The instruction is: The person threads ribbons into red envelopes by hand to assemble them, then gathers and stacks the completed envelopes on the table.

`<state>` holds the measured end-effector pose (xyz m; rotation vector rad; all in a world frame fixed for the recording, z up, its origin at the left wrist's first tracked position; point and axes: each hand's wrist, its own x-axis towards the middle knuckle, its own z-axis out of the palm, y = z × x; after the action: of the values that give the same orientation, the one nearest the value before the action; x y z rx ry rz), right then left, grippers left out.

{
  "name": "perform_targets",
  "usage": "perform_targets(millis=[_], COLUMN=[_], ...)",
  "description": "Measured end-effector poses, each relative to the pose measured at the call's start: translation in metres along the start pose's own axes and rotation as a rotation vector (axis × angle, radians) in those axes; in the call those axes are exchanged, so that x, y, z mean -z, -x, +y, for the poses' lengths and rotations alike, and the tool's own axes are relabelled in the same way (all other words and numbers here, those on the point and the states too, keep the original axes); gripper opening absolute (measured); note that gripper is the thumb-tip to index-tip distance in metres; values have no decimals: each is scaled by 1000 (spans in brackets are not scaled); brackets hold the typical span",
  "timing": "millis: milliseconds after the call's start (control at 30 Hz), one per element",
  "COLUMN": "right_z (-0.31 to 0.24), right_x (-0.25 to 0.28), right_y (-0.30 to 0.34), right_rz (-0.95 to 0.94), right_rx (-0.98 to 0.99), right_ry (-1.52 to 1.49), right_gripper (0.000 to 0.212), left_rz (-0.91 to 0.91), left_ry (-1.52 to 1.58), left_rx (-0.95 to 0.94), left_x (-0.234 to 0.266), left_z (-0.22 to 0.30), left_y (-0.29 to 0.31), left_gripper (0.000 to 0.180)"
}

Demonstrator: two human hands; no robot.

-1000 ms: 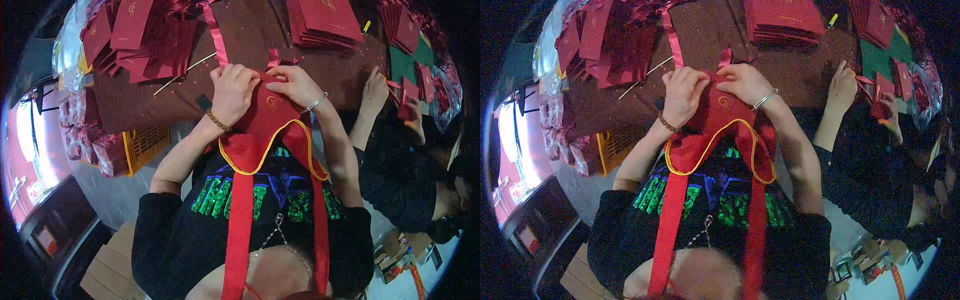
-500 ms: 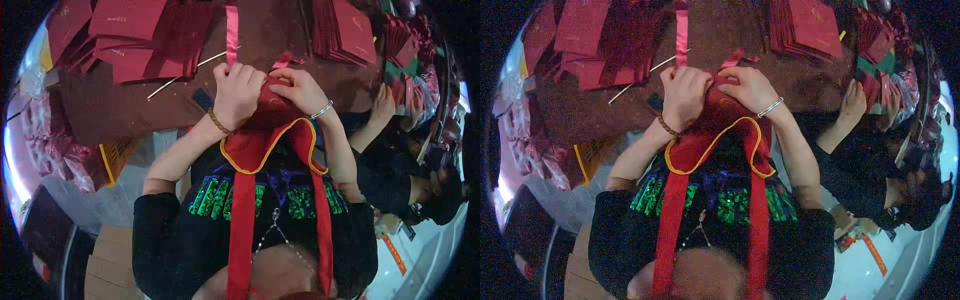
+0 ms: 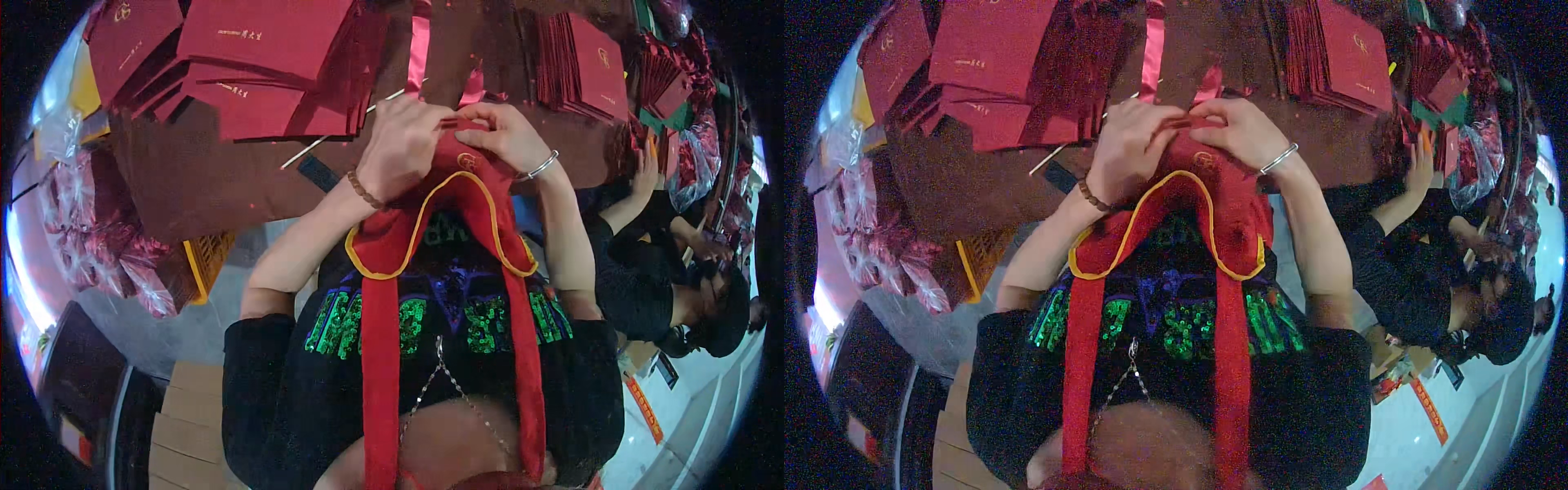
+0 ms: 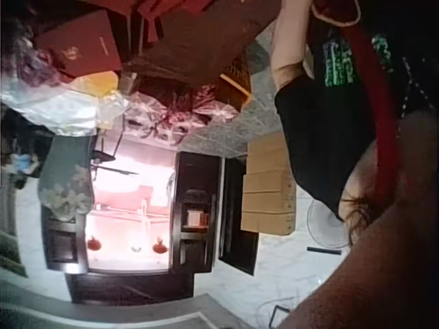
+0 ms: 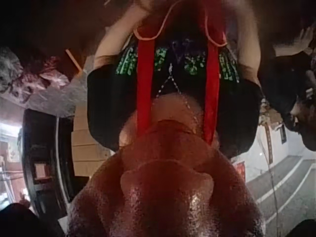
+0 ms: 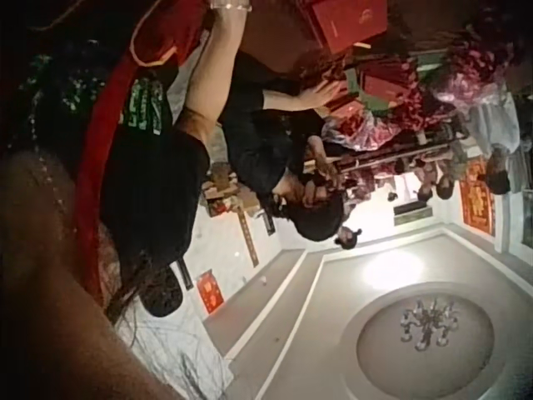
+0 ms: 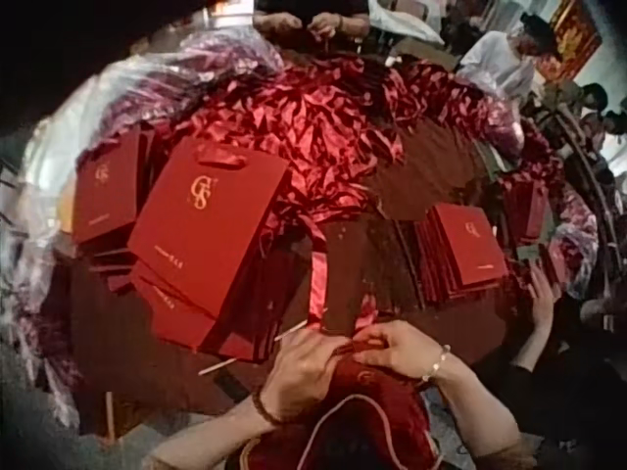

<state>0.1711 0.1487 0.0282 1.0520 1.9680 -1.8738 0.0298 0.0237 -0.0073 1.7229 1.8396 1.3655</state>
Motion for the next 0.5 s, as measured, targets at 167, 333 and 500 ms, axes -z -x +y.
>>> perform_targets(millis=[167, 333, 500], right_z=[3, 20, 37], right_x=[-7, -18, -27], right_y=[-1, 1, 5], right_rz=[-10, -68, -71], right_rx=[-25, -11, 59], right_ry=[-70, -49, 35], right_gripper=[24, 24, 24], left_rz=[9, 17, 29], left_ry=[-29, -93, -104], left_rx=[57, 46, 113], left_x=[4, 7, -1], left_z=[-7, -2, 8], left_y=[8, 31, 51], left_gripper=[12, 8, 5])
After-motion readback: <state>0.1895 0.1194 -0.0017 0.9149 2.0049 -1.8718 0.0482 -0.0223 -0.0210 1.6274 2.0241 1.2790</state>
